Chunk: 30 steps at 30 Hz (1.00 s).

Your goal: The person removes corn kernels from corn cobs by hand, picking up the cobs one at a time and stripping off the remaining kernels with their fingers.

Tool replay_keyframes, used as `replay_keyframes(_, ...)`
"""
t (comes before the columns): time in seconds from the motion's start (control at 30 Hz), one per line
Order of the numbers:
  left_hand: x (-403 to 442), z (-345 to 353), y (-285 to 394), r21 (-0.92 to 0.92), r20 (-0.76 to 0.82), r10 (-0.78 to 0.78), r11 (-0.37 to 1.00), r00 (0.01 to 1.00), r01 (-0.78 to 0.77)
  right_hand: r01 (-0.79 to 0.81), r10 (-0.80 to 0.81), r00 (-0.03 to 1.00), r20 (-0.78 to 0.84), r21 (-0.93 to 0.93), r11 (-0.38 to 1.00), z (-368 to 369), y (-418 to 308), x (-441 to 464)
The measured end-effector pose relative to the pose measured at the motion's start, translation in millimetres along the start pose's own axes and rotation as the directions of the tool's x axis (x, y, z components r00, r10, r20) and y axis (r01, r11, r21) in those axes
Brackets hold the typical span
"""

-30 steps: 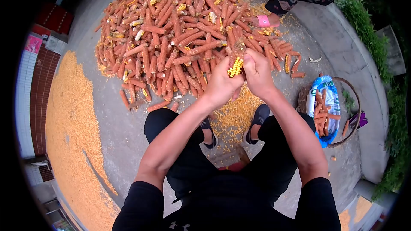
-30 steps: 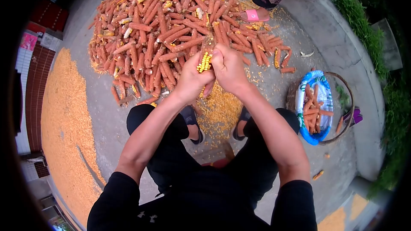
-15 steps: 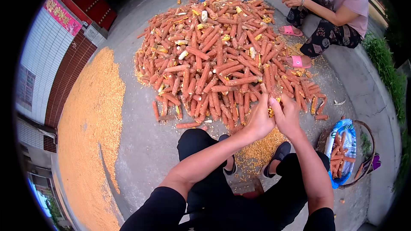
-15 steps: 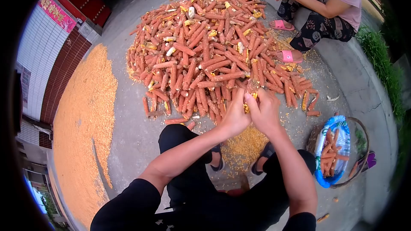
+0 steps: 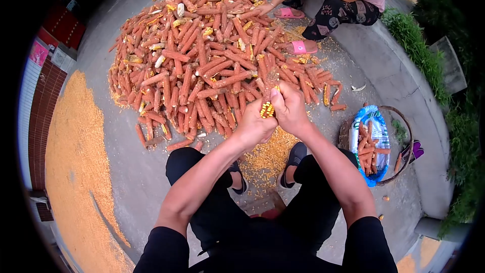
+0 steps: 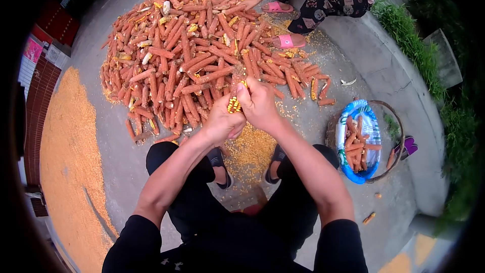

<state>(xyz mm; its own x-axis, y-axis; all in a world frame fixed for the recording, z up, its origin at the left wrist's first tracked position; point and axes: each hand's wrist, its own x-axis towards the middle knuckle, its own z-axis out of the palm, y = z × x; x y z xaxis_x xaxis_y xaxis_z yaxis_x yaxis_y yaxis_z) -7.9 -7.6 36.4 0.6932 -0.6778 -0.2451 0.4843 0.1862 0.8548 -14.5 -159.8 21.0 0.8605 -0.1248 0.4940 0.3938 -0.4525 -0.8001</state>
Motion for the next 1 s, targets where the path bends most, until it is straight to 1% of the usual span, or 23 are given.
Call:
replay_keyframes(0.07,1.3,-4.0,3.5,-0.169,0.088,-0.109,0.978,0.99,0.123,-0.028,0.03,0.999,-0.018,0.068,0.997,2.4,9.7,-0.7)
replay_keyframes(0.1,0.7,-5.9,3.6,-0.206,0.131,-0.098,0.971,0.987,0.124,-0.056,0.056,0.998,0.007,0.014,0.998,0.9,8.5,0.2)
replay_keyframes(0.13,2.7,-9.1,0.5,-0.2,0.135,-0.103,0.971,0.985,0.129,-0.14,0.137,0.99,0.035,0.088,0.986,1.8,4.2,-4.2)
replay_keyframes(0.2,2.9,-3.0,2.5,-0.217,0.067,-0.056,0.974,0.996,0.069,-0.262,0.249,0.965,0.082,0.225,0.939,3.0,-0.6,3.2)
replay_keyframes(0.23,3.1,-2.8,6.6,-0.206,0.066,-0.049,0.977,0.997,0.062,-0.23,0.219,0.973,0.07,0.28,0.932,5.5,9.0,0.8)
replay_keyframes(0.33,4.3,-4.9,12.5,-0.164,0.062,-0.04,0.985,0.997,0.05,-0.324,0.306,0.945,0.115,0.447,0.834,6.8,23.9,4.0)
replay_keyframes(0.37,4.8,-8.5,14.2,-0.142,0.056,-0.038,0.989,0.998,0.046,-0.353,0.332,0.934,0.13,0.457,0.816,1.5,26.2,4.8)
replay_keyframes(0.43,6.6,-12.9,12.5,-0.089,0.021,-0.02,0.996,1.0,0.022,-0.415,0.384,0.908,0.167,0.478,0.774,-10.4,2.8,14.3)
replay_keyframes(0.53,8.6,-11.8,8.9,0.085,-0.073,-0.006,0.996,0.997,0.012,-0.381,0.316,0.923,0.219,0.398,0.835,-13.4,-6.2,15.4)
replay_keyframes(0.57,10.6,-9.7,4.3,0.211,-0.123,0.105,0.974,0.987,-0.077,-0.365,0.341,0.931,0.132,0.356,0.86,-7.0,-12.6,13.0)
replay_keyframes(0.6,14.2,-7.4,-3.5,0.34,-0.155,0.224,0.927,0.962,-0.161,-0.345,0.329,0.939,0.102,0.28,0.896,-6.3,-6.6,12.5)
replay_keyframes(0.67,23.5,-15.0,-17.1,0.55,-0.118,0.46,0.768,0.88,-0.328,-0.297,0.292,0.955,0.051,0.121,0.947,-1.3,15.0,8.7)
replay_keyframes(0.7,27.1,-17.2,-18.6,0.623,-0.053,0.556,0.668,0.83,-0.407,-0.292,0.288,0.956,0.049,0.14,0.946,-1.2,13.2,10.7)
replay_keyframes(0.77,28.3,-22.2,-26.3,0.619,-0.036,0.519,0.683,0.854,-0.388,-0.376,0.367,0.926,0.087,0.259,0.89,-4.0,9.6,8.8)
replay_keyframes(0.8,20.8,-15.2,-17.3,0.544,-0.079,0.385,0.79,0.92,-0.284,-0.417,0.403,0.908,0.11,0.315,0.853,-5.1,5.7,8.8)
replay_keyframes(0.87,13.1,-8.2,-8.7,0.419,-0.096,0.201,0.896,0.975,-0.143,-0.411,0.393,0.911,0.129,0.376,0.83,-5.0,5.6,7.3)
replay_keyframes(0.93,11.6,-6.1,-3.4,0.322,-0.063,0.115,0.943,0.991,-0.088,-0.423,0.395,0.905,0.158,0.426,0.8,-6.3,6.8,8.8)
replay_keyframes(1.0,8.8,-8.0,5.0,0.195,-0.012,-0.007,0.981,1.0,0.009,-0.455,0.413,0.89,0.195,0.461,0.762,-9.5,10.8,8.8)
